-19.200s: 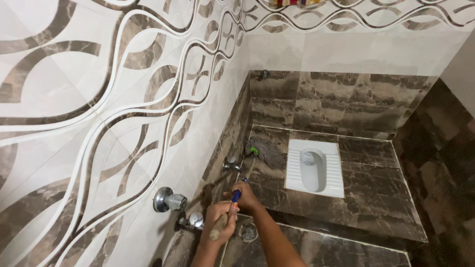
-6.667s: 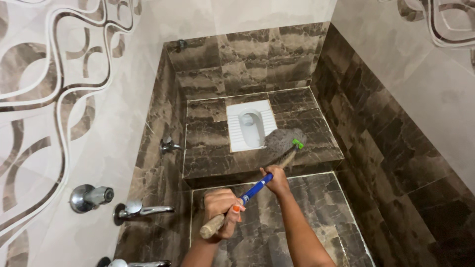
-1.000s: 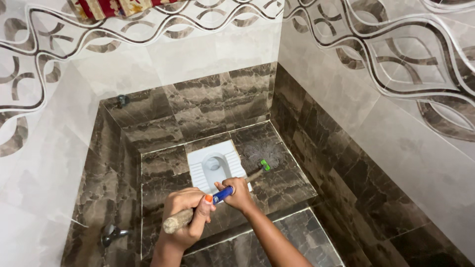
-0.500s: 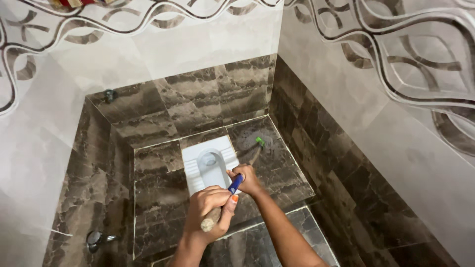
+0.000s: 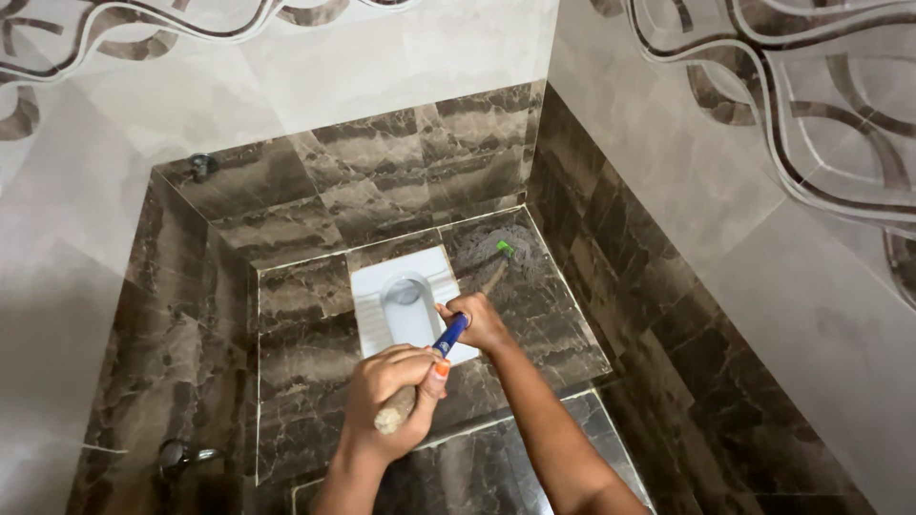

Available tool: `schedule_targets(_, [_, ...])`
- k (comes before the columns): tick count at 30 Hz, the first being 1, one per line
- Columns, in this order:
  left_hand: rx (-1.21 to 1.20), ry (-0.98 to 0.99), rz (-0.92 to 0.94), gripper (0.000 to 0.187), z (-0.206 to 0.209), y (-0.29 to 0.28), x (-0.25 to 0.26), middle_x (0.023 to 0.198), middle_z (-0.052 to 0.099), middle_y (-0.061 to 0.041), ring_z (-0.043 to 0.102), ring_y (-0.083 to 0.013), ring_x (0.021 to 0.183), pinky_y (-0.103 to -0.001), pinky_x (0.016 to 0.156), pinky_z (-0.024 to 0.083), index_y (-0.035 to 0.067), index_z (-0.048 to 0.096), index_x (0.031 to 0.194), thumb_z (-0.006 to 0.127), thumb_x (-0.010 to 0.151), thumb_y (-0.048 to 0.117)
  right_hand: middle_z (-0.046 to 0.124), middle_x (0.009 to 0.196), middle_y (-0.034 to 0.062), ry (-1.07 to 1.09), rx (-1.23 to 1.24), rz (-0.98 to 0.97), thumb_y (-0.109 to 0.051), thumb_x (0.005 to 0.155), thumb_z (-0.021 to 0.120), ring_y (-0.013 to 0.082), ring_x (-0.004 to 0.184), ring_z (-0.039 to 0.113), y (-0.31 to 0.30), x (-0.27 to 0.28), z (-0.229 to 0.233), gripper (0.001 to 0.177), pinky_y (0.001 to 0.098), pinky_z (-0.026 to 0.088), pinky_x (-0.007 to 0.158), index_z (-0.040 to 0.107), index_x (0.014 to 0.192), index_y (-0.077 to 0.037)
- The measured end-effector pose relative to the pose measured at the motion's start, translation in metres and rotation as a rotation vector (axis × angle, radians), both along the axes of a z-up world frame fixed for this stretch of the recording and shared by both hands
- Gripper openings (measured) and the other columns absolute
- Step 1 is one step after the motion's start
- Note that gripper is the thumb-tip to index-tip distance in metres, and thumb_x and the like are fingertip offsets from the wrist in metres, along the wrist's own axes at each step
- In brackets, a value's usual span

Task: The person cleans a bathroom floor using a mop, moving the mop head across the tiled surface and around the base of a squat toilet and plumbing fixtures.

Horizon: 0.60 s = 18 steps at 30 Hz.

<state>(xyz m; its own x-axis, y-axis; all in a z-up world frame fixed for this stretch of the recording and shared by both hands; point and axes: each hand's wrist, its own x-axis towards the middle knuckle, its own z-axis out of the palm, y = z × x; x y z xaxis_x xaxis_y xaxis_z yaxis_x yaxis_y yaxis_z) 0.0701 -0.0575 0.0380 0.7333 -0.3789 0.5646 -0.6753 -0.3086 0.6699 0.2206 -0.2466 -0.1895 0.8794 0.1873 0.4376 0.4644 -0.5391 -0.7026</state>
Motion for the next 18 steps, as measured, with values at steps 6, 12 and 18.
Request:
schedule_targets(6, [0.018,-0.057,-0.062,0.014,-0.012,-0.018,0.014,0.085,0.076,-0.013,0.076,-0.0297,0.083,-0.037,0.075,0.06,0.002,0.067,0.078,0.071,0.089,0.011,0.057,0.058,0.0216,0.01,-0.05,-0.072,-0.034,0.093,0.07,0.0429,0.056,0.059,-0.019,0.014,-0.008,0.051,0.048,0.047,0.053,0.056,0.056,-0.003])
schedule_targets(12, [0.053,0.005,-0.076,0.013,-0.044,-0.033,0.028,0.09,0.076,-0.016,0.076,-0.0314,0.091,-0.039,0.08,0.06,0.001,0.067,0.08,0.071,0.089,0.009,0.059,0.062,0.0226,0.014,-0.062,-0.088,-0.031,0.095,0.069,0.0439,0.063,0.06,-0.037,0.038,-0.043,0.049,0.0499,0.047,0.062,0.056,0.057,-0.002])
schedule_targets(18, [0.092,0.054,-0.064,0.009,-0.088,-0.036,0.035,0.092,0.078,-0.017,0.076,-0.0318,0.088,-0.039,0.076,0.06,0.0,0.073,0.083,0.07,0.087,0.007,0.062,0.066,0.019,-0.038,-0.028,0.025,-0.03,0.093,0.07,0.0401,0.068,0.062,-0.049,0.05,-0.073,0.042,0.0468,0.049,0.067,0.06,0.064,-0.001])
